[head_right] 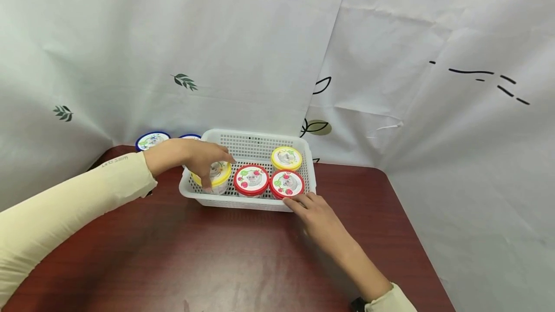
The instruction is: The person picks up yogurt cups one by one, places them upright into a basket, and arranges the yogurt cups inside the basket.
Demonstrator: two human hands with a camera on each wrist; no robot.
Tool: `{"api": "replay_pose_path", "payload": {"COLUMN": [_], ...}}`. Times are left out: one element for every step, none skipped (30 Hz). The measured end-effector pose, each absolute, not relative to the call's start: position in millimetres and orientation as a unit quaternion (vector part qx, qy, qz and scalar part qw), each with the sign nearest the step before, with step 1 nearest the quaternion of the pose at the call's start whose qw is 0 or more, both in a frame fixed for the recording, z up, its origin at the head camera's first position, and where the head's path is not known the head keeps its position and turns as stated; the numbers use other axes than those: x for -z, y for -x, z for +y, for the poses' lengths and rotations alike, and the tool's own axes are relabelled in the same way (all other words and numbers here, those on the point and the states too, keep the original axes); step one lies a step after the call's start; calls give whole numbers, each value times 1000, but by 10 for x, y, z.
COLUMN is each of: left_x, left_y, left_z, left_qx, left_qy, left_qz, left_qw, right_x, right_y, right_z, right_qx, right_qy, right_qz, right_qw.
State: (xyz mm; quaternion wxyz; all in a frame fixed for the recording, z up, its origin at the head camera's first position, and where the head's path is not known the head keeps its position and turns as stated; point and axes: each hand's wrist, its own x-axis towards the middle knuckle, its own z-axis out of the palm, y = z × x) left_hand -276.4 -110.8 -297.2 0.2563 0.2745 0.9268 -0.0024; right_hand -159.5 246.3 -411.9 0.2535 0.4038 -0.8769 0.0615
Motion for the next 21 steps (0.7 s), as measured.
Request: {"api": "replay_pose_path", "payload": {"left_x": [2986, 2997, 3004, 3011, 3019, 3025, 3030, 3037, 3047, 3059, 3071, 3082, 3093, 3103, 3114, 3126, 3138, 3148, 3158, 3167, 3174], "left_y": [2768, 2768, 2764, 2763, 2761, 2758, 2753, 2750, 2751, 2754, 2757, 2760, 2763, 2766, 2769, 2772, 2775, 2777, 2779, 2781, 2780], "left_z": [-1104, -1101, -1099, -1097, -1096, -1094, -1092, -1090, -1089, -1089, -1089, -1089, -1090, -1090, -1091, -1093, -1094, -1095, -1094, -1094, -1095], "left_qx": [4, 4, 4, 3, 3, 2, 0, -2, -5, -6, -8, -8, -8, -6, -6, -5, -5, -4, -5, -4, -3], "left_qy": [-274, -272, -271, -268, -266, -266, -265, -263, -261, -260, -259, -258, -257, -258, -259, -260, -263, -264, -264, -266, -266], "left_qz": [927, 928, 929, 930, 931, 931, 932, 932, 933, 933, 933, 933, 933, 933, 932, 932, 931, 930, 930, 930, 930], "left_qw": [255, 254, 253, 252, 251, 249, 249, 249, 249, 249, 250, 250, 251, 251, 252, 253, 253, 254, 255, 255, 255], "right_x": [4119, 4120, 4123, 4124, 4124, 4125, 4123, 4123, 4123, 4120, 4119, 4119, 4118, 4118, 4117, 4117, 4117, 4117, 4116, 4116, 4115], "right_y": [1595, 1595, 1595, 1595, 1595, 1594, 1591, 1590, 1590, 1589, 1589, 1589, 1590, 1590, 1591, 1591, 1591, 1591, 1592, 1592, 1594], "right_z": [2463, 2462, 2462, 2461, 2460, 2459, 2459, 2458, 2458, 2458, 2458, 2458, 2458, 2458, 2458, 2458, 2459, 2459, 2460, 2461, 2460], "right_qx": [-61, -62, -63, -63, -63, -63, -63, -63, -62, -62, -61, -61, -61, -60, -60, -60, -60, -60, -61, -60, -60], "right_qy": [-405, -405, -406, -406, -407, -407, -406, -406, -406, -405, -404, -404, -403, -403, -403, -403, -403, -403, -403, -403, -402], "right_qz": [-876, -876, -875, -875, -874, -874, -874, -875, -875, -875, -876, -876, -877, -877, -877, -877, -877, -877, -877, -877, -877], "right_qw": [255, 255, 256, 257, 257, 258, 258, 257, 257, 256, 256, 255, 255, 255, 255, 255, 255, 255, 255, 255, 255]}}
